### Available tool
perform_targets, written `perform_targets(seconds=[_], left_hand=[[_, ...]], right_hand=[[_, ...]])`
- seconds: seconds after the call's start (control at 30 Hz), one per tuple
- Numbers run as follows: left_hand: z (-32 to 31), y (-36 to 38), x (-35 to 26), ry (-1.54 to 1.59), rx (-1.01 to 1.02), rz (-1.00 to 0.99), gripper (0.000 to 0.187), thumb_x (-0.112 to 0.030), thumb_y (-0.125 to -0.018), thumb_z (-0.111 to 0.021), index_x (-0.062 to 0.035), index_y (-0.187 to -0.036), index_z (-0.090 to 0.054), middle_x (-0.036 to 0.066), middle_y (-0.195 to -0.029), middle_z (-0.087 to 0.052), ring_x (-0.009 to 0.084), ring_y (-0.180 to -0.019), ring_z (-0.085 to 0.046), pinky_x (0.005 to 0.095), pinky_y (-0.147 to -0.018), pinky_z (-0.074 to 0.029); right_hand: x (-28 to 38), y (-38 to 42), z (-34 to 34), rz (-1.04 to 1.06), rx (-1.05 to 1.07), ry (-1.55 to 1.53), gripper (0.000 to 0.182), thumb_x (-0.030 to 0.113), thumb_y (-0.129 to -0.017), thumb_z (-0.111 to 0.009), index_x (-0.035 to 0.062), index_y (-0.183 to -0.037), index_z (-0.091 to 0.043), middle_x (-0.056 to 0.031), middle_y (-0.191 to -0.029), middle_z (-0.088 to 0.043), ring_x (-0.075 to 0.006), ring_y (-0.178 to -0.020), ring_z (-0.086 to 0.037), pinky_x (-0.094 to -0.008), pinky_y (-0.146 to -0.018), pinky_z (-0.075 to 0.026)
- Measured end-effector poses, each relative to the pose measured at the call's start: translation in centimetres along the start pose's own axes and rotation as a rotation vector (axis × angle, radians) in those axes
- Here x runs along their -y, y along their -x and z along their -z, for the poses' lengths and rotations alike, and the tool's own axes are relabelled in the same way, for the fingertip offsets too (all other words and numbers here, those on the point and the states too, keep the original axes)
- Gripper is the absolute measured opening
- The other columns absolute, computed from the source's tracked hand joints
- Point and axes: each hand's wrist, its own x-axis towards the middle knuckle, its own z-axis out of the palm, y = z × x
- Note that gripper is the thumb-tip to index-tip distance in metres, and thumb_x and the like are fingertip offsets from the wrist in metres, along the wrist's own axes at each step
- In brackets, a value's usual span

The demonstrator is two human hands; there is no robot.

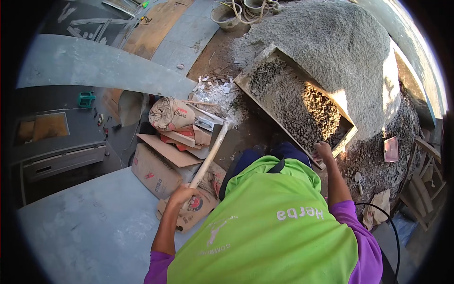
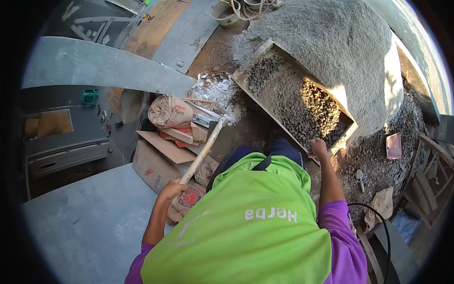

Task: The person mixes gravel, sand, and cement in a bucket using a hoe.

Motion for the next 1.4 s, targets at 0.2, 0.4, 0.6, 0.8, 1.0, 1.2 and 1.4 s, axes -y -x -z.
perform_targets(seconds=[0.2, 0.4, 0.6, 0.8, 1.0, 1.2, 1.4], left_hand=[[1.6, -0.5, -10.4, -0.162, -0.069, -0.115, 0.021, -0.005, -0.078, -0.064, 0.0074, -0.096, -0.064, 0.008, -0.070, -0.062, 0.0137, -0.052, -0.057, 0.0307, -0.045, -0.046], [3.9, -1.4, -20.9, -0.476, -0.090, -0.269, 0.028, -0.012, -0.075, -0.066, 0.0075, -0.094, -0.063, 0.012, -0.068, -0.064, 0.0186, -0.054, -0.062, 0.0353, -0.049, -0.049], [6.6, -6.6, -31.0, -0.658, 0.127, -0.438, 0.030, -0.014, -0.074, -0.067, 0.0073, -0.094, -0.064, 0.015, -0.071, -0.066, 0.0225, -0.059, -0.065, 0.0380, -0.057, -0.052], [6.3, -11.8, -38.6, -1.020, 0.269, -0.716, 0.034, -0.016, -0.072, -0.067, 0.0089, -0.095, -0.065, 0.027, -0.081, -0.068, 0.0383, -0.076, -0.069, 0.0445, -0.072, -0.054], [2.7, -11.2, -43.6, -1.328, 0.390, -0.813, 0.033, -0.019, -0.074, -0.067, 0.0071, -0.095, -0.067, 0.030, -0.089, -0.069, 0.0449, -0.087, -0.069, 0.0500, -0.083, -0.053], [-2.6, -11.8, -45.3, -1.529, 0.462, -0.820, 0.034, -0.021, -0.077, -0.069, 0.0037, -0.100, -0.065, 0.027, -0.089, -0.071, 0.0437, -0.086, -0.070, 0.0509, -0.082, -0.055], [-6.6, -14.0, -49.3, -1.603, 0.535, -0.846, 0.034, -0.020, -0.076, -0.070, 0.0045, -0.098, -0.063, 0.029, -0.086, -0.069, 0.0454, -0.084, -0.069, 0.0514, -0.079, -0.055]], right_hand=[[2.4, -2.8, -0.5, -0.011, 0.020, 0.014, 0.024, 0.022, -0.094, -0.057, -0.0018, -0.096, -0.059, -0.0189, -0.081, -0.067, -0.0276, -0.061, -0.068, -0.0420, -0.052, -0.062], [10.3, -3.1, -4.6, 0.060, -0.007, -0.093, 0.023, 0.022, -0.094, -0.058, -0.0014, -0.095, -0.061, -0.0149, -0.076, -0.067, -0.0247, -0.060, -0.069, -0.0392, -0.052, -0.061], [19.7, -4.2, -12.3, 0.135, 0.004, -0.271, 0.033, 0.033, -0.097, -0.061, 0.0002, -0.101, -0.062, -0.0140, -0.081, -0.068, -0.0230, -0.064, -0.069, -0.0377, -0.057, -0.061], [29.3, -2.2, -20.2, -0.047, -0.029, -0.560, 0.075, 0.058, -0.095, -0.058, -0.0132, -0.117, -0.059, -0.0225, -0.092, -0.068, -0.0312, -0.076, -0.072, -0.0416, -0.066, -0.063], [30.1, -4.6, -20.9, 0.048, -0.228, -1.343, 0.082, 0.058, -0.095, -0.062, -0.0126, -0.130, -0.041, -0.0284, -0.110, -0.061, -0.0368, -0.090, -0.069, -0.0489, -0.078, -0.061], [24.8, -8.6, -17.1, 0.016, -0.363, -1.902, 0.032, 0.027, -0.092, -0.071, 0.0073, -0.090, -0.046, -0.0037, -0.074, -0.047, -0.0186, -0.058, -0.049, -0.0365, -0.056, -0.052], [23.7, -9.2, -14.0, -0.008, -0.485, -2.042, 0.031, 0.023, -0.090, -0.071, 0.0122, -0.081, -0.042, -0.0013, -0.067, -0.042, -0.0160, -0.053, -0.044, -0.0332, -0.049, -0.043]])
